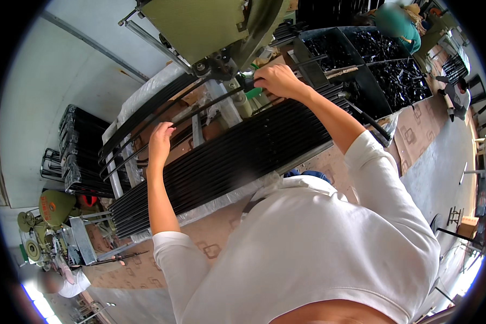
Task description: The person uses a hammer to secure small metal fasteners onto long black metal bars positioned in a machine jig. They repeatedly insert fasteners and strike them with a hammer, then stack the finished bars. Later, they assist in moving a large stack of these bars.
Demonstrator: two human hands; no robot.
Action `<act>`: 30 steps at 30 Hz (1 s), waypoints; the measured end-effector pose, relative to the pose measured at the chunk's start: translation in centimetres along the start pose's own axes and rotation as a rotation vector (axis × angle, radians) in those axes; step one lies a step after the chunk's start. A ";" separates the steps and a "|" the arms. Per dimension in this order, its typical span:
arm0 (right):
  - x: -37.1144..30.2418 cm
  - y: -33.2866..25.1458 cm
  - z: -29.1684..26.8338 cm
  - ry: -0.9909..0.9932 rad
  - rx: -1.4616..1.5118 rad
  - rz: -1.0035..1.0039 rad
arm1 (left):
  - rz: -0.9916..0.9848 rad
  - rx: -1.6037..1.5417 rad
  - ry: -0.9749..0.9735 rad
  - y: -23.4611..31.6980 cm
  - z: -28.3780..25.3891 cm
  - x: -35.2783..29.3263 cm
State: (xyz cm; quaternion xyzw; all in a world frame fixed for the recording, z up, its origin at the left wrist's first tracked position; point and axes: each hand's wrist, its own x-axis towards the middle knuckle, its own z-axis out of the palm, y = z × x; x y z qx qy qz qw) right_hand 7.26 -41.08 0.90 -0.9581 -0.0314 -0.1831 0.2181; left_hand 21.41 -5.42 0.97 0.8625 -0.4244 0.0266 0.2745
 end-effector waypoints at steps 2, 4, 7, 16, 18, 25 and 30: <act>0.7 -0.5 0.3 0.089 -0.042 -0.057 | -0.020 0.009 0.020 -0.9 -0.3 0.0; 1.2 -0.9 0.6 0.147 -0.081 -0.069 | -0.047 0.018 0.064 -1.5 -0.3 -0.1; 1.3 -0.7 0.8 0.286 -0.121 -0.103 | -0.022 0.058 0.071 -1.9 0.0 0.5; 1.1 -1.8 1.4 0.335 -0.129 -0.073 | -0.065 0.063 0.038 -2.5 -0.8 0.5; 1.0 -2.1 1.3 0.329 -0.127 -0.073 | -0.084 0.070 0.036 -2.4 -0.8 0.3; 1.3 -1.8 1.6 0.344 -0.141 -0.093 | -0.068 0.087 0.031 -2.6 -0.8 0.5; 1.4 -2.1 1.5 0.323 -0.130 -0.070 | -0.071 0.077 0.025 -2.7 -1.0 0.5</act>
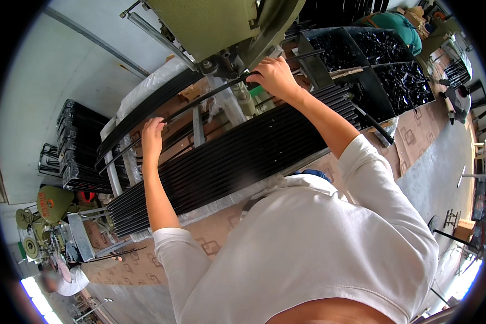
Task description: The person uses a hammer to secure small metal fasteners onto long black metal bars positioned in a machine jig. They repeatedly insert fasteners and strike them with a hammer, then stack the finished bars. Later, they assist in moving a large stack of these bars.
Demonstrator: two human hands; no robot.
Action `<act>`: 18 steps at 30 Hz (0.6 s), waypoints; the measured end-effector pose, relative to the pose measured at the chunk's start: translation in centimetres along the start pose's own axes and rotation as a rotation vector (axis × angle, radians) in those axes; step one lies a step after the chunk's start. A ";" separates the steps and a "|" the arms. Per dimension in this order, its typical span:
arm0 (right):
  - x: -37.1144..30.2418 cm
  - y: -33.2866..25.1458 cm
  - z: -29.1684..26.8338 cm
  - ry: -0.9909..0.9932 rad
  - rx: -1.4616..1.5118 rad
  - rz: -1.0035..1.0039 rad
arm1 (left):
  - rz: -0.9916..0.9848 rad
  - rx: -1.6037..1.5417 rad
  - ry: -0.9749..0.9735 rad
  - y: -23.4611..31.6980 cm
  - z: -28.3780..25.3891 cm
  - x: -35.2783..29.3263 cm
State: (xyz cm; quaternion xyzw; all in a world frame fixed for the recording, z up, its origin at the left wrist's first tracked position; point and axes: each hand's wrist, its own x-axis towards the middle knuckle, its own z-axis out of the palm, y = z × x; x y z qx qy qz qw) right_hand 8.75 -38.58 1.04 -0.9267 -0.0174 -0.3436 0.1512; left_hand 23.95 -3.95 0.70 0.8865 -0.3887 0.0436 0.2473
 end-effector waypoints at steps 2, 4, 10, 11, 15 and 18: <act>-0.1 -0.1 0.1 0.002 0.015 -0.004 | 0.010 0.000 0.005 -0.1 0.0 -0.1; -0.2 -0.1 0.0 -0.017 -0.001 -0.007 | 0.029 0.004 0.015 -0.1 0.0 -0.2; -1.7 1.9 1.5 -0.243 0.089 0.067 | 0.038 0.032 0.016 -0.8 1.2 -0.6; -1.9 2.1 1.6 -0.305 0.124 0.100 | 0.055 0.032 0.036 -0.8 1.6 -0.5; -2.2 2.5 1.1 -0.307 0.122 -0.040 | 0.068 0.029 0.046 -1.1 1.9 -0.5; -1.4 2.0 -1.7 -0.250 0.515 0.118 | 0.048 0.156 0.104 0.6 1.6 -1.4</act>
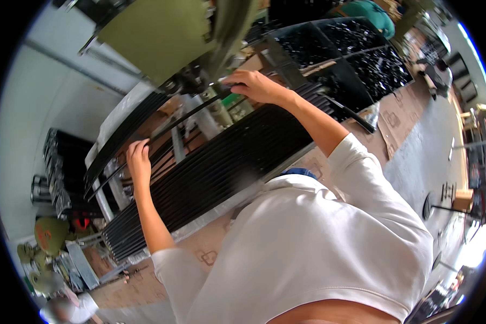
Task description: The person uses a hammer to secure small metal fasteners onto long black metal bars positioned in a machine jig. They repeatedly insert fasteners and strike them with a hammer, then stack the finished bars. Later, they assist in moving a large stack of these bars.
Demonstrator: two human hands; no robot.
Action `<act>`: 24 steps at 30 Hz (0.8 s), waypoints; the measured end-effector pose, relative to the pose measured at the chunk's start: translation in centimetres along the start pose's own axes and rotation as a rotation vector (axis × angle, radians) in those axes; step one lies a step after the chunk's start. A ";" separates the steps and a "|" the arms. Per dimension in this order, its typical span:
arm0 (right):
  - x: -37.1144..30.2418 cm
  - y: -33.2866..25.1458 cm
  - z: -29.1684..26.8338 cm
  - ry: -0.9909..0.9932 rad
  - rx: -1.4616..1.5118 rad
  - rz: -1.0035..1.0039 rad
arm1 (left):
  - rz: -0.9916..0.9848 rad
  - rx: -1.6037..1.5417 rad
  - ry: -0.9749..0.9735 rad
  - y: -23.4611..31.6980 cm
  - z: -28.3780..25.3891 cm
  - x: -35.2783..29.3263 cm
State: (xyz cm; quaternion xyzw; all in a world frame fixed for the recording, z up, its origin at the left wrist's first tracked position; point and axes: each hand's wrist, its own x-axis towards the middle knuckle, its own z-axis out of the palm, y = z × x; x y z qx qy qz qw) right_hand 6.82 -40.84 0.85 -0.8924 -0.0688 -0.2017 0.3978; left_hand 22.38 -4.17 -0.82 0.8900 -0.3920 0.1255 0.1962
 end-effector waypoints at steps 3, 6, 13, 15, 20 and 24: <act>-2.6 -0.7 -5.0 0.399 -0.052 0.140 | -0.066 -0.030 0.010 7.5 -0.8 0.8; -7.5 3.9 -12.4 0.369 -0.189 0.535 | 0.101 -0.259 -0.081 16.3 -1.0 1.8; -21.5 16.8 -16.4 -0.692 -0.563 0.568 | 0.412 -0.499 -0.139 27.6 5.7 7.0; -23.5 19.8 -15.6 -0.620 -0.422 0.739 | 0.474 -0.402 -0.011 30.1 8.2 9.0; -25.7 20.2 -15.3 -0.583 -0.338 0.475 | 0.342 -0.357 0.045 32.9 13.1 12.5; -24.9 20.0 -15.0 -0.722 -0.333 0.686 | 0.242 -0.387 0.050 33.2 14.4 12.9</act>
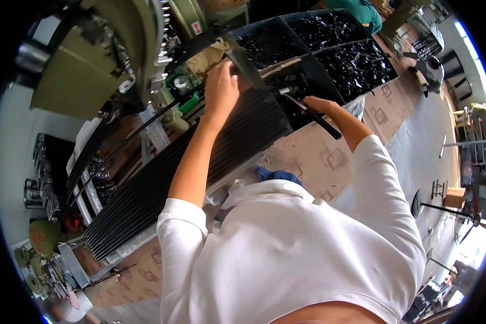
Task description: The person uses a hammer to secure small metal fasteners onto long black metal bars positioned in a machine jig. They repeatedly insert fasteners and strike them with a hammer, then stack the finished bars. Later, they assist in moving a large stack of these bars.
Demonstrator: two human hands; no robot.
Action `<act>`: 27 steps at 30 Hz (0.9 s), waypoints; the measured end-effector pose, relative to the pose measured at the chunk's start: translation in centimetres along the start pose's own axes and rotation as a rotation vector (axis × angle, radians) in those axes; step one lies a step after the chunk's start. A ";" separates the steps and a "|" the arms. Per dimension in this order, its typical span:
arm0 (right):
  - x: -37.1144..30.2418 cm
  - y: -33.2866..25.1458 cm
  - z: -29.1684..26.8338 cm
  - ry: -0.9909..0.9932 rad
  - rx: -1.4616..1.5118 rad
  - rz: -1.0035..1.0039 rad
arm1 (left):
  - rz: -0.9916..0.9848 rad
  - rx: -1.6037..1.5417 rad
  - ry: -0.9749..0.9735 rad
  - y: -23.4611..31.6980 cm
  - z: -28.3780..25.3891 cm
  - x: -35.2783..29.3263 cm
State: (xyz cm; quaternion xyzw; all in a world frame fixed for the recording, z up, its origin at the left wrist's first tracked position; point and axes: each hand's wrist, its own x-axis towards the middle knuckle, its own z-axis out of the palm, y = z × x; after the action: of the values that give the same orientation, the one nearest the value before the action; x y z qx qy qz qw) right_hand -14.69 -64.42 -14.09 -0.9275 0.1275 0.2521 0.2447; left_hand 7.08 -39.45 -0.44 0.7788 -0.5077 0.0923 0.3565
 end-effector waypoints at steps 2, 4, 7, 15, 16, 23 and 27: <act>0.2 0.8 0.4 0.034 -0.206 -0.064 | -0.001 0.026 0.009 0.1 0.6 0.0; -0.4 -0.7 -0.7 0.032 -0.283 -0.042 | -0.071 0.018 -0.019 0.3 0.4 0.0; -0.8 -0.6 -2.9 0.194 -0.147 -0.044 | -0.095 0.030 -0.004 0.3 0.7 0.1; -4.0 -11.5 -12.6 0.542 1.256 -0.217 | -0.134 0.055 0.007 0.7 0.8 0.2; -3.8 -12.4 -13.0 0.412 1.310 -0.269 | -0.138 0.042 0.013 1.1 0.7 0.4; 0.3 -17.0 -13.6 -0.126 1.489 -0.195 | 0.082 -0.349 -0.006 1.5 0.9 2.1; 1.2 -17.0 -13.6 -0.173 1.508 -0.307 | 0.057 -0.316 0.054 1.0 0.7 1.9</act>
State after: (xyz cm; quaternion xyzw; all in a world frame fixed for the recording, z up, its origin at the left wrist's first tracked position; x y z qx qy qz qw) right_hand -1.98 -57.18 2.17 -0.4945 0.1152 0.1322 0.8513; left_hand 6.98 -41.52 0.48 0.6955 -0.5281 0.0425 0.4854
